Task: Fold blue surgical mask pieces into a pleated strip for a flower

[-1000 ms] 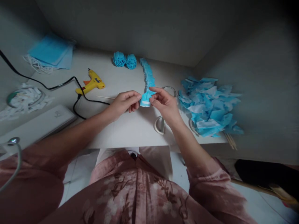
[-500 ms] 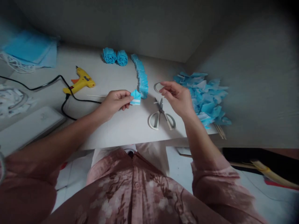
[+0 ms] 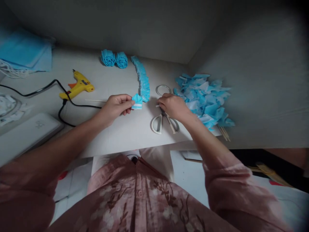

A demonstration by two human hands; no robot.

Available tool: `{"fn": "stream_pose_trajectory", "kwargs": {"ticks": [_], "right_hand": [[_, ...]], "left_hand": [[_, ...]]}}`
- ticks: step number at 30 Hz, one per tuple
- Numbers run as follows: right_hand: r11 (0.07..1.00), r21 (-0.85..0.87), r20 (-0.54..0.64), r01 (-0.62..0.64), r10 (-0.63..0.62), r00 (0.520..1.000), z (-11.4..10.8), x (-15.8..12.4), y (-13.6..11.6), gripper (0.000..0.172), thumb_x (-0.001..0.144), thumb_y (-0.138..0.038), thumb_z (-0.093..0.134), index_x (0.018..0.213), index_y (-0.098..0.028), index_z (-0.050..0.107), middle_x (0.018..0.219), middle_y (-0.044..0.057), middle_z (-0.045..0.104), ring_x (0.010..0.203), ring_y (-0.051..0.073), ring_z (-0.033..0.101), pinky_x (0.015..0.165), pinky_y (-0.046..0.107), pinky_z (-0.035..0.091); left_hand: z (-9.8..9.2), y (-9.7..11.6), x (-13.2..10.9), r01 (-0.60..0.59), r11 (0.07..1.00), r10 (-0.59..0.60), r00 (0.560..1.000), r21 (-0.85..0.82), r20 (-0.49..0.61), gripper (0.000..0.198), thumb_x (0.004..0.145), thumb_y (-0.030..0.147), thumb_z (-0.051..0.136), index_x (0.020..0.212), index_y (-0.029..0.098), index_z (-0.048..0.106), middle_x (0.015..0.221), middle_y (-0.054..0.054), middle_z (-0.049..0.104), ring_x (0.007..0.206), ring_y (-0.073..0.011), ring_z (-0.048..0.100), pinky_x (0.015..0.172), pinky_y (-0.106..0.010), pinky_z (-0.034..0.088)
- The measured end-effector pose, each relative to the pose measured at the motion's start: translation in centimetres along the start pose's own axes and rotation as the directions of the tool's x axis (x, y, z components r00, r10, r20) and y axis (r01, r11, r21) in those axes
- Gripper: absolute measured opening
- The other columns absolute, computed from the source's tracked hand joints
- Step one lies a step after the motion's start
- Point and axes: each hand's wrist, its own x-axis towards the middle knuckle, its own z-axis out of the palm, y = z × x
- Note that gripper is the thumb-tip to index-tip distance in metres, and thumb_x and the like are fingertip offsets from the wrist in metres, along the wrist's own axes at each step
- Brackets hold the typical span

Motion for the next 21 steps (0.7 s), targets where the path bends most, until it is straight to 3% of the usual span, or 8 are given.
{"fn": "stream_pose_trajectory", "kwargs": {"ticks": [3, 7, 14, 17, 21], "right_hand": [[0.993, -0.107, 0.082, 0.048, -0.039, 0.996, -0.8, 0.8, -0.3, 0.024, 0.096, -0.022, 0.056, 0.109, -0.016, 0.076, 0.112, 0.015, 0.073, 0.105, 0.03, 0.068, 0.071, 0.035, 0.042], [0.97, -0.239, 0.094, 0.048, -0.026, 0.995, -0.8, 1.3, -1.5, 0.023, 0.092, -0.013, 0.057, 0.104, -0.013, 0.077, 0.109, 0.021, 0.074, 0.101, 0.033, 0.069, 0.068, 0.036, 0.045], [0.964, -0.265, 0.102, 0.028, 0.0, 0.995, -0.4, 1.2, -3.3, 0.038, 0.081, 0.006, 0.048, 0.096, -0.011, 0.078, 0.1, 0.024, 0.076, 0.093, 0.035, 0.073, 0.067, 0.038, 0.049], [0.967, -0.254, 0.1, 0.017, 0.009, 0.995, 0.0, 1.2, -2.6, 0.035, 0.084, 0.003, 0.046, 0.097, -0.01, 0.076, 0.099, 0.025, 0.076, 0.093, 0.035, 0.073, 0.066, 0.037, 0.047], [0.982, -0.166, 0.049, -0.086, 0.096, 0.994, 0.7, 1.1, -0.5, 0.03, 0.093, -0.017, 0.049, 0.104, -0.014, 0.076, 0.101, 0.019, 0.078, 0.091, 0.03, 0.073, 0.067, 0.034, 0.044]], "left_hand": [[0.1, 0.2, 0.0, 0.008, 1.0, -0.008, 1.0, 0.001, -0.004, 0.019, 0.077, 0.031, 0.072, 0.069, 0.017, 0.064, 0.059, 0.0, 0.06, 0.05, -0.007, 0.049, 0.047, -0.019, 0.036], [0.0, 0.2, -0.1, 0.012, 1.0, -0.012, 1.0, -0.002, -0.002, 0.019, 0.078, 0.031, 0.071, 0.069, 0.017, 0.063, 0.06, 0.001, 0.06, 0.051, -0.0066, 0.049, 0.048, -0.019, 0.036], [0.0, 0.2, -0.1, -0.003, 1.0, 0.003, 1.0, -0.019, 0.005, 0.018, 0.079, 0.03, 0.071, 0.071, 0.016, 0.064, 0.063, 0.0, 0.062, 0.053, -0.0065, 0.051, 0.048, -0.018, 0.036], [0.1, 0.5, -0.1, 0.001, 1.0, -0.001, 1.0, -0.016, 0.0, 0.018, 0.079, 0.029, 0.071, 0.07, 0.016, 0.063, 0.062, 0.0, 0.062, 0.052, -0.0068, 0.05, 0.048, -0.019, 0.035], [0.2, 0.7, -0.1, 0.001, 1.0, -0.001, 1.0, -0.013, 0.002, 0.019, 0.079, 0.029, 0.072, 0.069, 0.016, 0.062, 0.062, 0.0, 0.062, 0.052, -0.0071, 0.051, 0.048, -0.019, 0.035]]}}
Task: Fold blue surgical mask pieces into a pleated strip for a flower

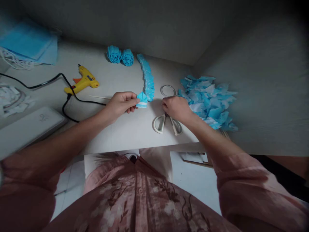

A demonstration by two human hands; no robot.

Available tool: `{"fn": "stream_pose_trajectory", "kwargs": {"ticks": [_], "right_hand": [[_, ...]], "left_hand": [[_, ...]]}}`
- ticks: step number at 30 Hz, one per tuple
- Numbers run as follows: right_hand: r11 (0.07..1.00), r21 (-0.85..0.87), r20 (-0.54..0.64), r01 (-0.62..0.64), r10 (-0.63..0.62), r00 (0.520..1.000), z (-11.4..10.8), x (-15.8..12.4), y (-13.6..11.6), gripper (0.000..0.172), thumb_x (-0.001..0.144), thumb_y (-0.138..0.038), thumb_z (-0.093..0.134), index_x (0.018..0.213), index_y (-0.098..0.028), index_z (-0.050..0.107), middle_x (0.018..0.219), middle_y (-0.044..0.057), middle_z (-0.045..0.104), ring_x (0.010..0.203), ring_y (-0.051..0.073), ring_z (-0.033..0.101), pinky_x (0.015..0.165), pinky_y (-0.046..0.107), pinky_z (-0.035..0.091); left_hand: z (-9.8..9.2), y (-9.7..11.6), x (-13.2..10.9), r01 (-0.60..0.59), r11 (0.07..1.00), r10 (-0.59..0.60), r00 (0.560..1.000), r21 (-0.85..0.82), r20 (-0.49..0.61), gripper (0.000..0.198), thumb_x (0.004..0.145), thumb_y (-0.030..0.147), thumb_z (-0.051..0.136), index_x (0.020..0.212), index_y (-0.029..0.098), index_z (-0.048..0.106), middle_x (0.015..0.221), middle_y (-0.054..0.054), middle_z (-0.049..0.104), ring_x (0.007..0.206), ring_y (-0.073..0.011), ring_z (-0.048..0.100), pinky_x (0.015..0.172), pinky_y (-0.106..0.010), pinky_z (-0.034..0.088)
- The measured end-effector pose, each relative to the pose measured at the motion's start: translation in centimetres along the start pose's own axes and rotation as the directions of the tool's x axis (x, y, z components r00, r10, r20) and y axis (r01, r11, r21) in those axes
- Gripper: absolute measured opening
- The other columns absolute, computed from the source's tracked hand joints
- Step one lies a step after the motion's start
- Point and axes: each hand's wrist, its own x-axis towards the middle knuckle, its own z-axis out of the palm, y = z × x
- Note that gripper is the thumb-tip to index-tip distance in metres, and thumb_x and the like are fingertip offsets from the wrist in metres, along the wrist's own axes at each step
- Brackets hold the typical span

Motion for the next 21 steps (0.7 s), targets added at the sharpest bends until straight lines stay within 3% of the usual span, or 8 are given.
{"fn": "stream_pose_trajectory", "kwargs": {"ticks": [3, 6, 11, 16, 19, 21], "right_hand": [[0.975, 0.206, -0.029, -0.082, 0.09, 0.996, 1.0, -0.1, 1.5, 0.027, 0.092, -0.025, 0.054, 0.101, -0.019, 0.078, 0.097, 0.012, 0.08, 0.089, 0.026, 0.072, 0.069, 0.031, 0.044], [0.893, 0.441, -0.084, -0.083, 0.133, 0.988, 2.5, -0.3, 2.6, 0.023, 0.088, -0.024, 0.058, 0.097, -0.017, 0.079, 0.091, 0.009, 0.08, 0.082, 0.021, 0.071, 0.071, 0.029, 0.045], [0.652, 0.753, -0.068, -0.085, 0.206, 0.976, 4.6, -0.6, 2.9, 0.018, 0.085, -0.025, 0.06, 0.088, -0.016, 0.075, 0.074, 0.003, 0.074, 0.063, 0.015, 0.064, 0.064, 0.026, 0.048], [0.447, 0.887, -0.01, -0.111, 0.26, 0.966, 5.1, -0.9, 2.5, 0.013, 0.085, -0.02, 0.056, 0.084, -0.017, 0.068, 0.081, 0.005, 0.075, 0.063, 0.014, 0.064, 0.06, 0.025, 0.053], [0.421, 0.902, -0.016, -0.093, 0.247, 0.969, 5.2, -1.3, 2.6, 0.016, 0.088, -0.023, 0.055, 0.089, -0.016, 0.069, 0.083, 0.006, 0.075, 0.067, 0.015, 0.067, 0.062, 0.026, 0.054], [0.5, 0.865, -0.087, -0.036, 0.22, 0.972, 5.2, -1.7, 2.5, 0.02, 0.092, -0.026, 0.054, 0.095, -0.016, 0.072, 0.086, 0.006, 0.077, 0.074, 0.017, 0.07, 0.067, 0.027, 0.054]], "left_hand": [[-0.1, -0.3, 0.1, -0.001, 1.0, 0.001, 1.0, -0.011, 0.004, 0.018, 0.079, 0.031, 0.072, 0.071, 0.016, 0.064, 0.064, -0.001, 0.064, 0.052, -0.007, 0.051, 0.048, -0.019, 0.036], [0.0, -0.5, 0.1, 0.009, 1.0, -0.009, 1.0, -0.012, -0.001, 0.018, 0.078, 0.03, 0.071, 0.07, 0.016, 0.064, 0.063, 0.0, 0.063, 0.052, -0.0066, 0.051, 0.048, -0.019, 0.036], [0.1, -0.2, 0.1, 0.017, 1.0, -0.017, 1.0, 0.004, 0.007, 0.018, 0.078, 0.029, 0.071, 0.068, 0.016, 0.063, 0.059, 0.0, 0.06, 0.05, -0.0068, 0.049, 0.048, -0.019, 0.036], [0.0, -0.5, 0.2, 0.023, 1.0, -0.023, 1.0, 0.02, -0.005, 0.019, 0.078, 0.03, 0.071, 0.069, 0.016, 0.063, 0.062, -0.001, 0.063, 0.051, -0.007, 0.051, 0.047, -0.019, 0.036], [0.0, -0.8, 0.2, 0.034, 0.999, -0.034, 0.999, 0.017, 0.002, 0.019, 0.078, 0.031, 0.071, 0.07, 0.016, 0.063, 0.063, 0.0, 0.063, 0.051, -0.0067, 0.051, 0.047, -0.019, 0.036], [0.0, -0.8, 0.2, 0.036, 0.999, -0.036, 0.999, 0.014, 0.005, 0.019, 0.078, 0.031, 0.071, 0.071, 0.016, 0.063, 0.063, 0.0, 0.063, 0.051, -0.0065, 0.051, 0.048, -0.019, 0.036]]}}
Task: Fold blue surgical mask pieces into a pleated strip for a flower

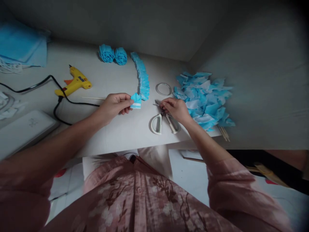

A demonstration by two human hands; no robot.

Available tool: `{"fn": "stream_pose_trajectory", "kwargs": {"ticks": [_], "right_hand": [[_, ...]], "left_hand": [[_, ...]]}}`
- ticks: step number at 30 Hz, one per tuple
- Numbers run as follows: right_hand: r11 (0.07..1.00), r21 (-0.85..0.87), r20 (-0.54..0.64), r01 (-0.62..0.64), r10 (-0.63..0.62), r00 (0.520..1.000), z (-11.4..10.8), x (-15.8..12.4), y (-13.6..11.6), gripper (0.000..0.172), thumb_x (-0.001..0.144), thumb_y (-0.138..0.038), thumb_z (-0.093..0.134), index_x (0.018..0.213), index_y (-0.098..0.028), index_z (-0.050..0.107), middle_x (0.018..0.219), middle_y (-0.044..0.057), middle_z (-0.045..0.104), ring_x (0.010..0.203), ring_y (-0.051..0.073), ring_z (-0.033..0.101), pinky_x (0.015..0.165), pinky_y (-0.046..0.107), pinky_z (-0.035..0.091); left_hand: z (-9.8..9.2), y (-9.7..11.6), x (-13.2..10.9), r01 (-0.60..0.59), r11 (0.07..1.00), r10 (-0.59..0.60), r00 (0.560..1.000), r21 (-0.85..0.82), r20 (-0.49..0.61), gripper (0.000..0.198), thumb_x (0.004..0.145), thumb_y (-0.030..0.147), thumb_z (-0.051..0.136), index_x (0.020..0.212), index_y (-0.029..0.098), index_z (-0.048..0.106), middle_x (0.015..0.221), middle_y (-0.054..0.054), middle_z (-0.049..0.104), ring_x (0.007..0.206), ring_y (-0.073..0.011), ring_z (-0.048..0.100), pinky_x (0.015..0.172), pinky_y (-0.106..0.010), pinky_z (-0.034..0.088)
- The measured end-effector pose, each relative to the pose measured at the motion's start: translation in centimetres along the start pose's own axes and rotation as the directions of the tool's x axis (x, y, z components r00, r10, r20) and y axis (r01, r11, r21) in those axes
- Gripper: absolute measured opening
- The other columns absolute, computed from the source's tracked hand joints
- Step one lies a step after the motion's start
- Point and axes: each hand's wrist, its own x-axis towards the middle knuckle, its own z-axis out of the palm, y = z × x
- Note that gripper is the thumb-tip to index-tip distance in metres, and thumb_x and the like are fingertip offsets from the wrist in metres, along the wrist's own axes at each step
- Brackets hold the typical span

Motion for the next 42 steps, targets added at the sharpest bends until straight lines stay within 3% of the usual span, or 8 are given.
{"fn": "stream_pose_trajectory", "kwargs": {"ticks": [4, 10, 19, 27, 32, 35, 39, 42], "right_hand": [[0.912, -0.37, -0.01, 0.175, -0.193, 0.981, 0.4, -0.9, -1.3, 0.023, 0.093, -0.027, 0.059, 0.108, -0.019, 0.074, 0.104, 0.008, 0.079, 0.093, 0.023, 0.072, 0.08, 0.03, 0.05], [0.73, -0.671, -0.024, 0.129, -0.195, 0.981, 1.7, -1.0, -3.2, 0.025, 0.096, -0.021, 0.051, 0.102, -0.017, 0.075, 0.105, 0.012, 0.077, 0.094, 0.025, 0.07, 0.068, 0.031, 0.039], [0.931, -0.365, -0.229, 0.016, -0.107, 0.968, 2.8, -0.8, -0.4, 0.018, 0.093, -0.023, 0.054, 0.095, -0.019, 0.071, 0.09, 0.006, 0.078, 0.08, 0.022, 0.07, 0.07, 0.03, 0.041], [0.975, -0.214, -0.289, 0.065, -0.127, 0.949, 3.0, -1.0, 0.0, 0.016, 0.094, -0.027, 0.051, 0.087, -0.021, 0.064, 0.081, 0.004, 0.074, 0.074, 0.02, 0.067, 0.071, 0.031, 0.045], [0.998, 0.04, -0.297, 0.044, -0.03, 0.954, 3.1, -0.6, 0.9, 0.016, 0.097, -0.033, 0.046, 0.098, -0.022, 0.057, 0.08, 0.002, 0.075, 0.065, 0.017, 0.067, 0.067, 0.03, 0.05], [0.997, 0.009, -0.312, 0.075, -0.068, 0.948, 3.1, -0.7, 0.8, 0.015, 0.097, -0.033, 0.048, 0.097, -0.022, 0.058, 0.08, 0.002, 0.075, 0.066, 0.017, 0.068, 0.067, 0.03, 0.05], [0.942, -0.213, -0.382, 0.257, -0.323, 0.866, 3.0, -1.4, -1.4, 0.015, 0.099, -0.03, 0.051, 0.096, -0.022, 0.064, 0.088, 0.004, 0.074, 0.079, 0.018, 0.067, 0.07, 0.031, 0.05], [0.795, -0.329, -0.366, 0.509, -0.604, 0.708, 3.2, -1.9, -3.7, 0.014, 0.1, -0.022, 0.053, 0.095, -0.022, 0.066, 0.088, 0.003, 0.073, 0.082, 0.016, 0.066, 0.075, 0.03, 0.05]], "left_hand": [[0.0, 0.0, 0.0, 0.009, 1.0, -0.009, 1.0, 0.001, 0.004, 0.019, 0.078, 0.031, 0.072, 0.071, 0.015, 0.063, 0.062, 0.0, 0.063, 0.051, -0.0064, 0.051, 0.047, -0.018, 0.035], [0.0, 0.2, 0.0, 0.014, 1.0, -0.014, 1.0, 0.007, -0.004, 0.018, 0.079, 0.03, 0.071, 0.071, 0.015, 0.063, 0.062, 0.0, 0.063, 0.051, -0.0065, 0.051, 0.047, -0.019, 0.035], [0.1, 0.5, -0.2, 0.017, 1.0, -0.017, 1.0, 0.001, 0.005, 0.018, 0.081, 0.028, 0.071, 0.071, 0.015, 0.063, 0.062, 0.0, 0.062, 0.051, -0.0063, 0.051, 0.048, -0.019, 0.036], [0.1, 0.4, -0.2, 0.023, 1.0, -0.023, 1.0, 0.006, 0.005, 0.02, 0.079, 0.031, 0.072, 0.07, 0.015, 0.063, 0.062, 0.0, 0.063, 0.052, -0.0068, 0.051, 0.049, -0.019, 0.036], [0.1, 0.2, -0.1, 0.023, 1.0, -0.023, 1.0, 0.005, 0.016, 0.02, 0.077, 0.033, 0.072, 0.07, 0.015, 0.065, 0.061, 0.0, 0.063, 0.051, -0.0068, 0.051, 0.049, -0.019, 0.037], [0.1, 0.1, -0.1, 0.026, 1.0, -0.026, 0.999, 0.01, 0.02, 0.021, 0.077, 0.034, 0.072, 0.069, 0.015, 0.066, 0.061, 0.0, 0.063, 0.051, -0.0069, 0.051, 0.049, -0.019, 0.037], [0.3, 0.4, -0.3, 0.047, 0.999, -0.048, 0.998, 0.006, 0.04, 0.019, 0.077, 0.032, 0.072, 0.071, 0.014, 0.067, 0.06, 0.0, 0.062, 0.052, -0.0069, 0.051, 0.049, -0.019, 0.036], [0.5, 0.9, -0.5, 0.065, 0.998, -0.065, 0.995, 0.006, 0.071, 0.018, 0.079, 0.03, 0.07, 0.072, 0.014, 0.067, 0.058, 0.0, 0.061, 0.052, -0.0069, 0.051, 0.049, -0.019, 0.037]]}}
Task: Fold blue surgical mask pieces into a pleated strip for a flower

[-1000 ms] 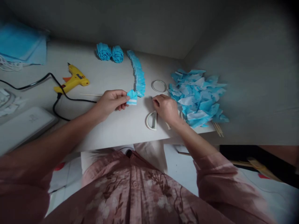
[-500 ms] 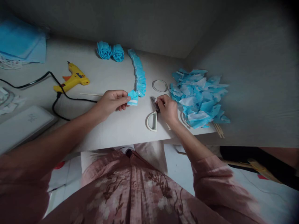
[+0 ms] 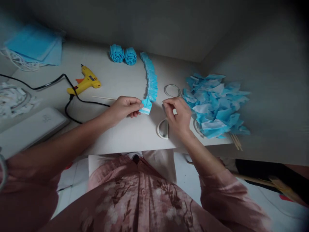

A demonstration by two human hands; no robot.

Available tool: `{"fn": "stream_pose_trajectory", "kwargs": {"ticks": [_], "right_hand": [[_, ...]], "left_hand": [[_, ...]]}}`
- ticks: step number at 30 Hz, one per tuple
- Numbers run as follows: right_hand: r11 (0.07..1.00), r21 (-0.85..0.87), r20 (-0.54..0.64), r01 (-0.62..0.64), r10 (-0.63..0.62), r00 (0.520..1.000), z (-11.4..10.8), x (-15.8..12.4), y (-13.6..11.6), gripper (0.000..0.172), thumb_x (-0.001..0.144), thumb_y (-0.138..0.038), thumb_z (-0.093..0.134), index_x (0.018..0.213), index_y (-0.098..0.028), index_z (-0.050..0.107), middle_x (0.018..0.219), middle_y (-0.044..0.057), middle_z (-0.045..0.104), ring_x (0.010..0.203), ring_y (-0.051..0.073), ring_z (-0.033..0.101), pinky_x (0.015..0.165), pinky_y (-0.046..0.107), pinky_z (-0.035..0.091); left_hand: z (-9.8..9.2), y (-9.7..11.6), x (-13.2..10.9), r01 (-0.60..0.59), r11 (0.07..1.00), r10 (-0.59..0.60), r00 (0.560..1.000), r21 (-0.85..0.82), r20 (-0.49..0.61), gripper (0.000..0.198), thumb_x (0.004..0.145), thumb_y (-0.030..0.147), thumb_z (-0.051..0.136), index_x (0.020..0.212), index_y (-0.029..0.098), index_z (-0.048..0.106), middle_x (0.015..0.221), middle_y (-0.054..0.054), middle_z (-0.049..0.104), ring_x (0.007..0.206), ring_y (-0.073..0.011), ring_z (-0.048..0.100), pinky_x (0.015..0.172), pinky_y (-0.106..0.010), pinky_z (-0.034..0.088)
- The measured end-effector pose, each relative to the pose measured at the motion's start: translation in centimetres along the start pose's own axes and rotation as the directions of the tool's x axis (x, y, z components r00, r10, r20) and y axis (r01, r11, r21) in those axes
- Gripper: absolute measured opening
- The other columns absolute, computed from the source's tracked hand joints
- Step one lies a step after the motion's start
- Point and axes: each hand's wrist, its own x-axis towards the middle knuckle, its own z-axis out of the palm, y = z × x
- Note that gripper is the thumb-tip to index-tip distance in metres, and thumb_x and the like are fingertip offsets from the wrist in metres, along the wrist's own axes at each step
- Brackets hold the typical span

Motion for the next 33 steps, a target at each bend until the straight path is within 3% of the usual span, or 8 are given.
{"fn": "stream_pose_trajectory", "kwargs": {"ticks": [2, 5, 11, 18, 33], "right_hand": [[0.989, -0.004, -0.039, 0.149, -0.149, 0.988, 0.2, 0.5, -1.1, 0.012, 0.099, -0.018, 0.055, 0.096, -0.021, 0.067, 0.088, 0.003, 0.074, 0.084, 0.016, 0.066, 0.077, 0.031, 0.05], [0.97, -0.041, -0.071, 0.239, -0.241, 0.968, 0.6, 0.9, -2.0, 0.012, 0.099, -0.018, 0.057, 0.097, -0.022, 0.068, 0.087, 0.003, 0.074, 0.084, 0.016, 0.067, 0.076, 0.032, 0.049], [0.966, -0.111, -0.012, 0.234, -0.236, 0.972, 0.8, 0.9, -2.0, 0.016, 0.101, -0.026, 0.054, 0.096, -0.027, 0.07, 0.087, 0.004, 0.074, 0.083, 0.019, 0.067, 0.075, 0.036, 0.05], [0.937, -0.159, -0.03, 0.31, -0.318, 0.947, 0.8, 0.9, -1.7, 0.012, 0.098, -0.022, 0.058, 0.099, -0.027, 0.069, 0.087, 0.004, 0.075, 0.082, 0.019, 0.068, 0.074, 0.035, 0.051], [0.929, -0.115, 0.051, 0.352, -0.348, 0.936, 1.1, 1.2, -1.9, 0.016, 0.099, -0.02, 0.055, 0.101, -0.027, 0.07, 0.088, 0.002, 0.075, 0.081, 0.018, 0.064, 0.072, 0.031, 0.049]], "left_hand": [[0.1, 0.2, -0.2, 0.004, 1.0, -0.004, 1.0, -0.006, 0.027, 0.018, 0.079, 0.03, 0.07, 0.073, 0.014, 0.067, 0.058, 0.001, 0.06, 0.052, -0.0069, 0.051, 0.049, -0.018, 0.038], [0.2, 0.5, -0.3, 0.002, 1.0, -0.001, 0.998, -0.014, 0.064, 0.017, 0.08, 0.03, 0.07, 0.074, 0.014, 0.068, 0.058, 0.001, 0.06, 0.052, -0.0067, 0.051, 0.049, -0.018, 0.038], [0.3, 0.6, -0.4, -0.023, 0.999, 0.026, 0.995, -0.039, 0.098, 0.02, 0.08, 0.029, 0.071, 0.068, 0.015, 0.066, 0.056, 0.001, 0.058, 0.051, -0.0067, 0.05, 0.048, -0.018, 0.037], [0.2, 0.6, -0.3, -0.034, 0.998, 0.039, 0.992, -0.045, 0.117, 0.02, 0.082, 0.027, 0.07, 0.067, 0.015, 0.067, 0.054, 0.002, 0.057, 0.051, -0.0071, 0.05, 0.048, -0.018, 0.037], [0.2, 0.6, -0.3, 0.013, 0.997, -0.008, 0.997, -0.071, 0.072, 0.019, 0.08, 0.028, 0.069, 0.066, 0.016, 0.066, 0.055, 0.001, 0.058, 0.05, -0.0069, 0.049, 0.048, -0.019, 0.036]]}}
